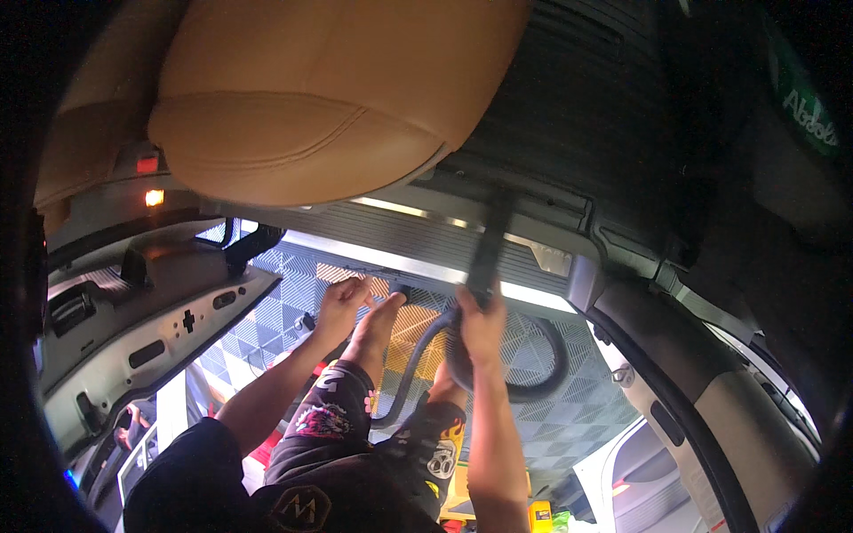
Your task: The person vacuums the interior of a white car using a handheld vacuum cleaner. They remove a floor mat, vacuum the floor, seats, and door panels, and then replace the mat.
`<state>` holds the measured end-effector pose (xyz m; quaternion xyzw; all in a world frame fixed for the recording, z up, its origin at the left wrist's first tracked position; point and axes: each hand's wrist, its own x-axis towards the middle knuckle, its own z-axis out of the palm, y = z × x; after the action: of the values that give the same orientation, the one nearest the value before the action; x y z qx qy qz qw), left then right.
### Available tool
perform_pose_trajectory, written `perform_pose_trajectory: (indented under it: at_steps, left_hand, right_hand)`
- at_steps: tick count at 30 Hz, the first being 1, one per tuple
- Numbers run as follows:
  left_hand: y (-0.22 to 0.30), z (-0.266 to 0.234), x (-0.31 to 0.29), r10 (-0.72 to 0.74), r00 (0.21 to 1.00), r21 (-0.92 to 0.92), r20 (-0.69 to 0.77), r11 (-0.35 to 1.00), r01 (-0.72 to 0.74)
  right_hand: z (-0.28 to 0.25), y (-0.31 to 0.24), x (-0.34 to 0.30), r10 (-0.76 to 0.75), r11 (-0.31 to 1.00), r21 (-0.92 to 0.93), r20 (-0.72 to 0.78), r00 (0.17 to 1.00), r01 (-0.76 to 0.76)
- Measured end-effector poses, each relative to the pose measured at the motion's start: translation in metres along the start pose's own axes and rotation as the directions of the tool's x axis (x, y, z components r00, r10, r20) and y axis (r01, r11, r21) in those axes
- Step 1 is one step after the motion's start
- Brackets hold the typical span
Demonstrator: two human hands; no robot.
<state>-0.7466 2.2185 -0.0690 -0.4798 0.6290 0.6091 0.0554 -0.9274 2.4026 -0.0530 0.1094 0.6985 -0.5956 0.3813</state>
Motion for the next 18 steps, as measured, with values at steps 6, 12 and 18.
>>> perform_pose_trajectory:
  at_steps: [6,12,18]
  left_hand:
    - [-0.025,0.040,0.005,-0.014,0.992,-0.297,-0.128,0.954,-0.025]
    - [-0.046,0.064,-0.031,-0.034,0.991,-0.428,-0.133,0.904,-0.027]
    - [-0.029,0.076,-0.040,-0.138,0.974,-0.508,-0.180,0.861,0.028]
  right_hand:
    - [0.043,0.021,-0.007,0.022,0.999,-0.046,0.106,0.994,-0.017]
    - [0.063,0.039,-0.037,-0.143,0.939,-0.276,0.234,0.962,0.207]
    - [-0.013,0.059,0.007,0.086,0.992,-0.094,0.067,0.994,-0.079]
